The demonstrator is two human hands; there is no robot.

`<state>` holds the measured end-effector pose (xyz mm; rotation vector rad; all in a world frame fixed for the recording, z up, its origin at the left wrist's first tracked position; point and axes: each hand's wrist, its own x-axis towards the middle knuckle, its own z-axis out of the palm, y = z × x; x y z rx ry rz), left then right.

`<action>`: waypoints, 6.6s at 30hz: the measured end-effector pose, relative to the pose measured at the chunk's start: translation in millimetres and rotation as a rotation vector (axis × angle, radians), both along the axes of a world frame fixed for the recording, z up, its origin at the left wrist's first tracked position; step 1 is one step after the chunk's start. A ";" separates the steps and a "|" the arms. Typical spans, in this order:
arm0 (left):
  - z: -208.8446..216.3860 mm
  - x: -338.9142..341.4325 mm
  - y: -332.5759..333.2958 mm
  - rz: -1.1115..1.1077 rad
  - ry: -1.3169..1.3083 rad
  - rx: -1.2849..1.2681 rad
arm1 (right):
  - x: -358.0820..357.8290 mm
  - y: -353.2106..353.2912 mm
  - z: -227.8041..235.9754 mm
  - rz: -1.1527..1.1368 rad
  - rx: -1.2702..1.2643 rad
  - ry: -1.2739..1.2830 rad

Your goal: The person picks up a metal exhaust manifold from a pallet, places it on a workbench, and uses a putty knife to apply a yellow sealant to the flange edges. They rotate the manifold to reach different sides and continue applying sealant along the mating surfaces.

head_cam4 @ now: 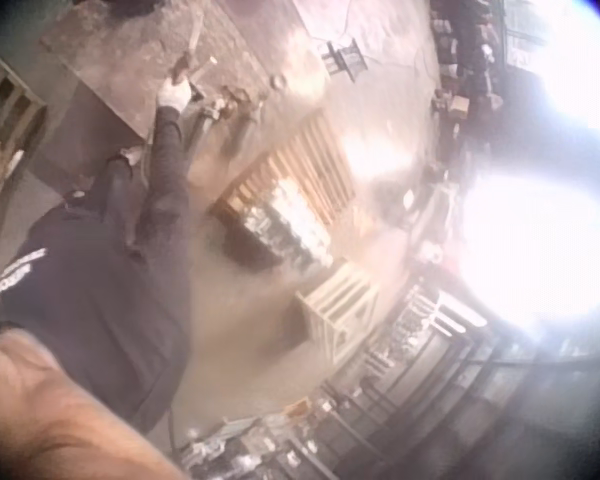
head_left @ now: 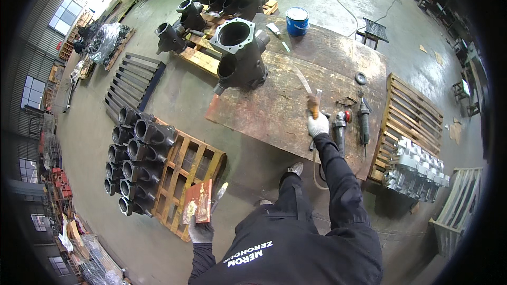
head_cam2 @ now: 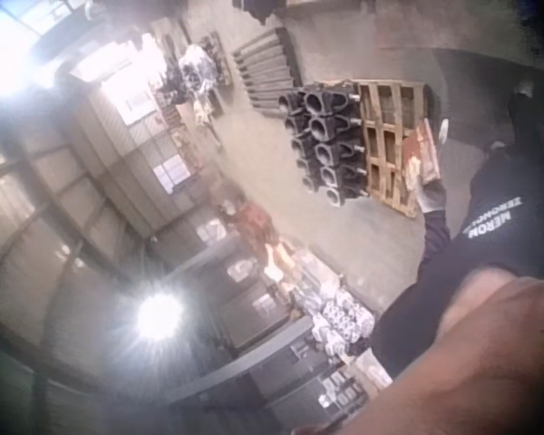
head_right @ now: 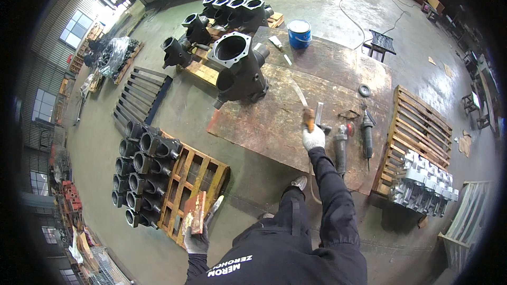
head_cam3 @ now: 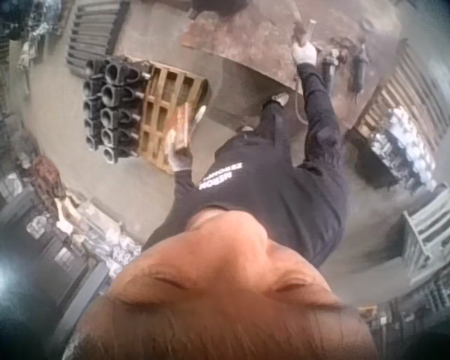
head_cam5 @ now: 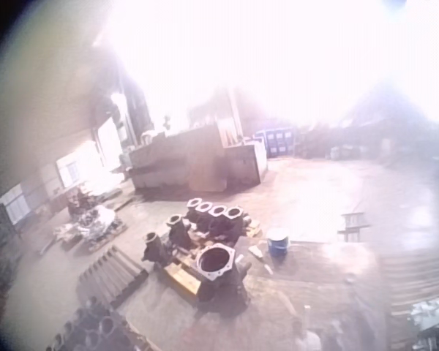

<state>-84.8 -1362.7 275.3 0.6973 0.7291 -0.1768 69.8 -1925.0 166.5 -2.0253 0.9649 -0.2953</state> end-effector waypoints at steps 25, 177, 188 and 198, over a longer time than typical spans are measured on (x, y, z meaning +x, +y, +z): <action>32.4 -77.1 8.6 0.325 -0.173 0.131 | -201.1 -54.2 -67.6 -0.111 0.221 0.053; 37.0 329.5 -333.3 -1.285 -0.219 -0.398 | -103.8 93.9 218.7 -0.251 -0.114 0.129; 69.4 312.7 -356.6 -1.224 -0.279 -0.359 | -107.9 111.6 222.1 -0.096 -0.172 0.095; 70.9 291.6 -368.4 -1.177 -0.290 -0.310 | -125.7 108.2 228.2 0.071 -0.247 0.121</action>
